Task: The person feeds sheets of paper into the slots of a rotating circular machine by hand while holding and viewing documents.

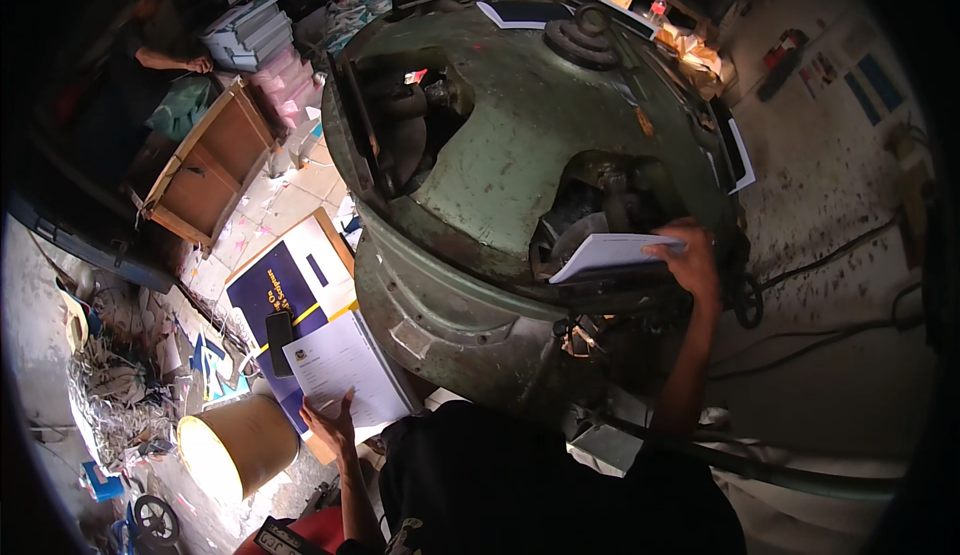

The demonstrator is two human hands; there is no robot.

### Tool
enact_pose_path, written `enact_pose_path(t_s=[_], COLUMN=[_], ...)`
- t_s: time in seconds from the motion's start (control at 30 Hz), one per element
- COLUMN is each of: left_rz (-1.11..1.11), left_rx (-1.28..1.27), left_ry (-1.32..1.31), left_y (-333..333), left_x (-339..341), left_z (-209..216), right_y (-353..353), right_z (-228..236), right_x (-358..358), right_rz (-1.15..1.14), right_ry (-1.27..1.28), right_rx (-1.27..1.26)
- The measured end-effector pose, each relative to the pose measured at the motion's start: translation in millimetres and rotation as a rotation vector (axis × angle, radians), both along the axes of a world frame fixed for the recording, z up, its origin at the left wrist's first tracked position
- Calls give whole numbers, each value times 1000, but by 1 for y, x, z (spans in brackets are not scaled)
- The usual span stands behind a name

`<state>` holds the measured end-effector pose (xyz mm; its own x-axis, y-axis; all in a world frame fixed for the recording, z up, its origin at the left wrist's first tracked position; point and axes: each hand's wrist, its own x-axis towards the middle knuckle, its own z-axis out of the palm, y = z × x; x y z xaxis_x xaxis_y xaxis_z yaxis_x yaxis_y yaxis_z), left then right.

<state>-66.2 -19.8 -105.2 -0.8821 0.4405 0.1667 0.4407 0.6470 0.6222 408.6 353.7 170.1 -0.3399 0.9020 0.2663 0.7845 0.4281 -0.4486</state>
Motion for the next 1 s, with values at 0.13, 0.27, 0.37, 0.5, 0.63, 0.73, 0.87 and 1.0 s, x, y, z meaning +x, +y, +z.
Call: enact_pose_path(t_s=[0.13,0.27,0.37,0.5,0.63,0.73,0.87,1.0], left_rz=[14,82,14,-138,-211,-300,-190,-390], left_rx=[-33,442,472,471,663,935,1126,969], left_ry=[72,-320,-318,-331,-435,-684,-1010,-1176], left_y=[4,9,23,26,44,71,121,141], left_x=[3,-1,4,-9,-2,17,78,122], left_z=[9,23,100,142,201,227,253,251], right_y=[-2,0,4,-4,-11,-29,-49,-64], right_z=[-10,-11,-14,-3,10,25,24,10], right_x=[6,4,7,3,-22,-81,-146,-130], right_rz=[11,-86,-80,-131,-51,177,856,759], right_ry=[-219,-276,-243,-148,-48,47,423,830], right_rx=[189,-41,22,-25,-217,-490,-1040,-1158])
